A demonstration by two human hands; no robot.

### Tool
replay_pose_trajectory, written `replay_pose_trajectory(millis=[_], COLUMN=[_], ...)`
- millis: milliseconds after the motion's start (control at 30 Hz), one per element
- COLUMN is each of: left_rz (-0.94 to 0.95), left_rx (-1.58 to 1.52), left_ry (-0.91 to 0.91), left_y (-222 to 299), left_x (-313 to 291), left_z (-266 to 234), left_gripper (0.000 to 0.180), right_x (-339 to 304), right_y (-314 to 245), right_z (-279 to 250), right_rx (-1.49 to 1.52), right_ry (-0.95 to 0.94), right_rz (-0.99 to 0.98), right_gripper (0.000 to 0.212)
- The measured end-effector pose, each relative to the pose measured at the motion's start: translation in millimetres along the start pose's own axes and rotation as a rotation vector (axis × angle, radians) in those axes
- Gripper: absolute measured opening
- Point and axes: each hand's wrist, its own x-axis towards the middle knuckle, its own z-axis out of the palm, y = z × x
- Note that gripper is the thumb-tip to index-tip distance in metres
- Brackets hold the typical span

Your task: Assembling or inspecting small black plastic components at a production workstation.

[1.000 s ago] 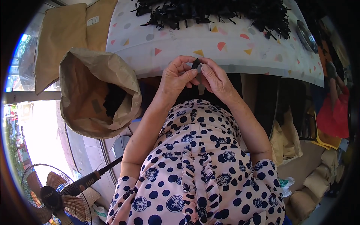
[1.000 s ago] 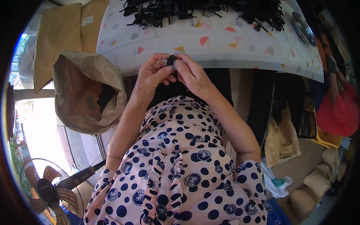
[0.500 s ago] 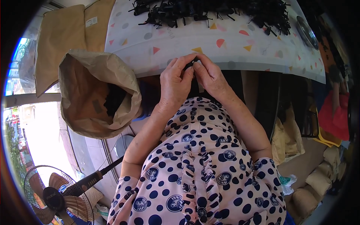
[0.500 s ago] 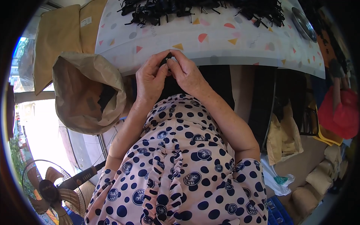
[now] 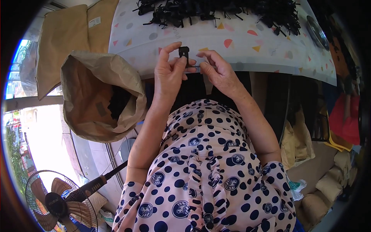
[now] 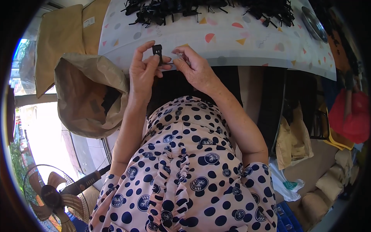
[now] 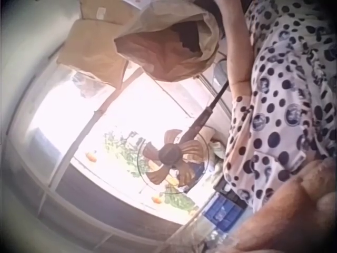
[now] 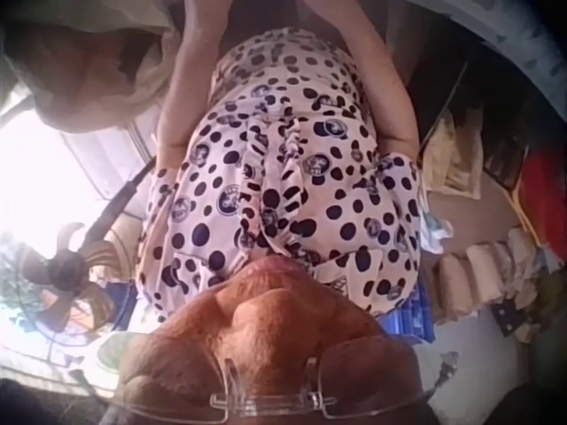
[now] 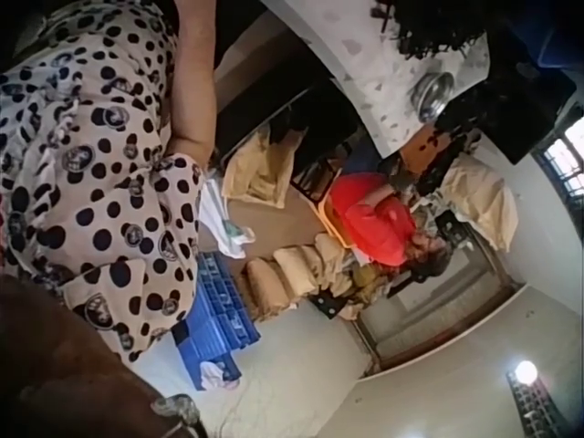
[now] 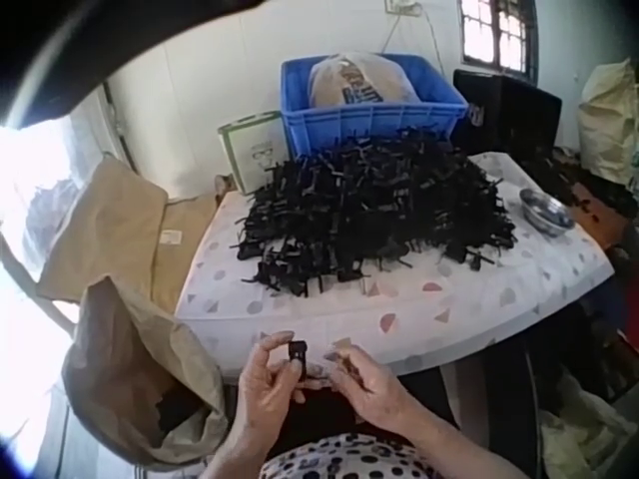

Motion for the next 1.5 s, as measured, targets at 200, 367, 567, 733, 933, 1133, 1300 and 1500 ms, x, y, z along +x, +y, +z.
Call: replay_pose_trajectory(millis=[200,367,567,733,933,1133,1300,1500], left_rz=[-0.15,-0.201,-0.168,-0.145,0.007,0.02,0.018,0.074], left_rx=[-0.491,-0.57,-0.478,-0.375,0.285,0.231,0.247,0.447], left_ry=[-0.094,-0.113,-0.212,-0.219,-0.2,-0.181,-0.233,-0.181], left_y=[-4,-8,-2,-2,0,-6,0,4], left_x=[-1,-3,-11,-14,-15,-11,-10,-10], left_z=[-13,-11,4,7,14,7,4,9], left_gripper=[0.033,0.035,0.038,0.039,0.041,0.034,0.026,0.024], right_x=[-3,-3,4,2,-2,-10,-11,-10], right_y=[-25,-24,-18,-19,-15,-16,-31,-22], right_z=[-7,-2,-3,-7,-5,-5,-4,5], right_rx=[0.419,0.476,0.468,0.474,0.377,0.144,-0.033,-0.095], right_ry=[-0.064,-0.02,0.018,-0.042,-0.089,-0.098,-0.157,-0.086], right_rz=[0.172,0.084,0.094,0.219,0.191,0.11,0.11,0.06], right_gripper=[0.011,0.012,0.015,0.016,0.016,0.023,0.022,0.018])
